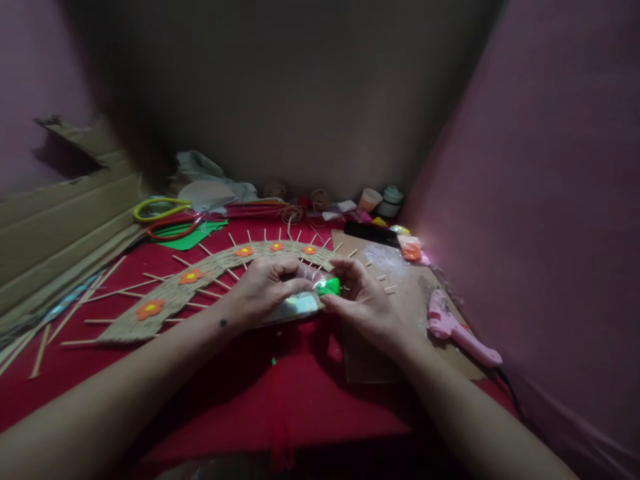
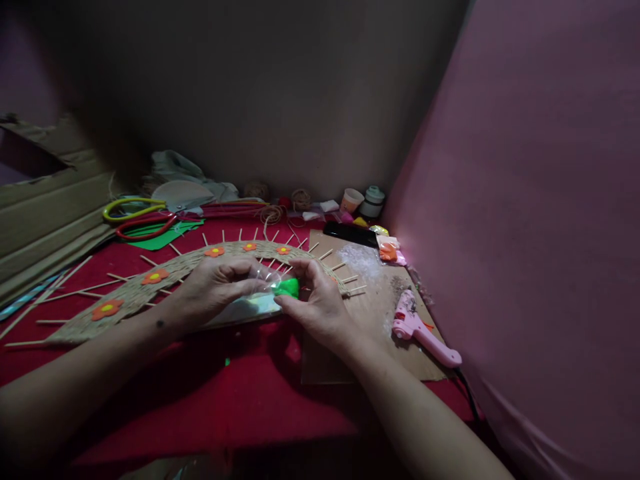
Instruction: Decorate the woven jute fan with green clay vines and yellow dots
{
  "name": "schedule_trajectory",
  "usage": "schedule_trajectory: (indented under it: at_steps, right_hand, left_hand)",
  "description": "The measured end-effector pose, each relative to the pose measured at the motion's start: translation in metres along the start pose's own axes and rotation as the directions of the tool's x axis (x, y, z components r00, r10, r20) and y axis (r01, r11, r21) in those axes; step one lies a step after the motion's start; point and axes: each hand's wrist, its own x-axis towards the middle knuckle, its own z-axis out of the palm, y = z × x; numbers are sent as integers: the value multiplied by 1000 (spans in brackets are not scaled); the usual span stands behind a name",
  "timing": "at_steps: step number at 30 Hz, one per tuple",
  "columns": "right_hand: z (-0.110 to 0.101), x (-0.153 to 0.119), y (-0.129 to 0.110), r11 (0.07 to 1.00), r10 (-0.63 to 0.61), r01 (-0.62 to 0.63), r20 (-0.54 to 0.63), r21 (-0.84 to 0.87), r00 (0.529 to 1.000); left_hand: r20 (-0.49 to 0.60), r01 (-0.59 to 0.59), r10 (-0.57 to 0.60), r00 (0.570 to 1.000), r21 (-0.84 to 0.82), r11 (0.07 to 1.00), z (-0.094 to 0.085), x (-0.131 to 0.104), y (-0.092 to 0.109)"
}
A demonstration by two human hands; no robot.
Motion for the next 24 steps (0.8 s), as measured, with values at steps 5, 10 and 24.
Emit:
schedule_trajectory:
  at_steps: [5, 10, 24]
  right_hand:
    - [2, -1, -2, 986, 101, -107, 47, 129, 994]
    - [3, 0, -3, 939, 187, -209, 103, 272, 977]
    - [2, 0, -4, 883, 233, -279, 165, 377, 958]
  left_hand:
    - [31, -86, 85, 996, 27, 996, 1, -2, 0]
    - [120, -168, 166, 979, 10, 986, 2, -3, -8]
    - [160, -258, 247, 956, 51, 965, -2, -4, -4]
